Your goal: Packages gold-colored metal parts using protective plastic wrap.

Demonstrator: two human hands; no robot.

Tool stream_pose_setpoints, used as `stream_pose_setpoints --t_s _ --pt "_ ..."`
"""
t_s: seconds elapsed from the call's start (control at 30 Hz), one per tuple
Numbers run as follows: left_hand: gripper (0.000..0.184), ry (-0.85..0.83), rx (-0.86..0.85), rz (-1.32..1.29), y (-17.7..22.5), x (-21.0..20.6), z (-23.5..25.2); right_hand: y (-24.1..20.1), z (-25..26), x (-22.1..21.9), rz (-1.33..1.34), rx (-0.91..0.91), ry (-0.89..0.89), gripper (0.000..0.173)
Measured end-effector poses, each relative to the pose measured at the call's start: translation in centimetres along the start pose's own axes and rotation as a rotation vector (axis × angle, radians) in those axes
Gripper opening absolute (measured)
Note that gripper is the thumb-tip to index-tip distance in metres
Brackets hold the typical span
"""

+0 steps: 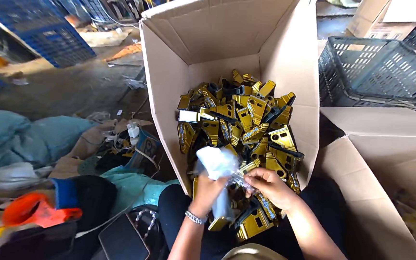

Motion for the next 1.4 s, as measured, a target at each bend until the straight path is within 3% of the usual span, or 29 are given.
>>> stream_pose_setpoints --t_s 0.03,0.1,0.17,0.23,0.3,0.4,0.47,0.53,0.63,0.7,0.73,0.83,0.97,1.03,1.13,1.2,1.3,1.33,1.4 --pt "0.038 0.068 -0.067 0.155 -0.4 1.8 0.9 -0.1 -0.2 0.4 0.013 0.004 0.026 0.003" --pt "0.043 0.176 -0.102 0.175 -0.9 4.1 2.2 -0.3 -0.3 1.3 0.108 -0.003 0.147 0.022" --pt "0.048 0.005 -0.025 -0.142 0.5 2.5 1.7 -0.9 0.0 0.9 -0.009 -0.024 0.201 0.029" --pt "0.046 -0.315 0.041 -0.363 2.4 -1.5 -0.8 -1.5 0.0 -1.5 -0.333 0.017 0.081 0.025" --pt "0.034 -0.417 0.050 -0.373 2.7 -3.1 -1.8 -2.5 0.0 -3.0 -0.595 0.097 -0.054 0.031" --pt "0.035 -0.191 -0.003 -0.101 1.2 0.1 -0.4 -4.7 0.0 0.0 -0.648 0.091 0.081 0.037" --pt "0.033 -0.054 -0.115 -0.019 0.3 1.7 0.4 -4.8 -0.2 3.4 -0.575 0.041 0.259 0.033" --pt "0.039 0.015 -0.261 0.076 0.1 2.6 0.4 -3.7 -1.4 5.0 -0.649 0.007 0.317 0.037" --pt "0.049 0.071 -0.285 0.110 -0.8 3.3 0.2 1.1 -3.3 5.5 -0.986 -0.210 0.367 0.057" --pt "0.047 0.091 -0.196 0.062 -1.5 3.0 0.3 5.7 -3.7 4.8 -1.146 -0.302 0.379 0.057" --pt "0.046 0.102 -0.160 0.034 -1.7 2.7 0.2 7.7 -3.8 4.4 -1.178 -0.240 0.408 0.051" --pt "0.047 0.141 -0.111 -0.026 -1.6 1.7 0.2 8.9 -3.9 5.1 -0.877 0.070 0.560 0.034" --pt "0.053 0.125 -0.220 -0.001 -0.4 1.4 0.2 3.3 -3.9 7.7 0.004 0.076 0.504 0.054" --pt "0.052 0.084 -0.329 0.023 0.3 1.1 0.2 -1.0 -4.1 7.5 0.146 0.209 0.320 0.065" --pt "0.048 -0.006 -0.395 0.021 1.4 -0.5 -0.2 -5.1 -4.1 3.6 -0.235 0.204 0.024 0.070" --pt "0.048 -0.046 -0.276 -0.083 2.1 -1.8 -0.7 -5.2 -2.7 1.5 -0.557 0.068 0.061 0.066" --pt "0.038 0.056 0.034 -0.285 2.8 -2.6 0.0 -4.0 -0.6 -0.6 -0.949 0.119 0.292 0.042" --pt "0.036 0.076 0.072 -0.302 3.0 -2.7 0.2 -3.1 -0.1 -1.7 -1.054 0.098 0.293 0.041" --pt "0.035 0.024 -0.031 -0.201 3.0 -2.7 0.1 -1.2 1.2 -2.7 -1.102 0.001 0.224 0.049"
Point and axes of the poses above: each hand's wrist, its own z-axis towards the middle knuckle, its own x-axis out of the back of the hand, y = z × x, the point moved 7 cm from there along z, towards the middle knuckle, and after that the axes turned 13 degrees about -x, right-handed, at the moved point
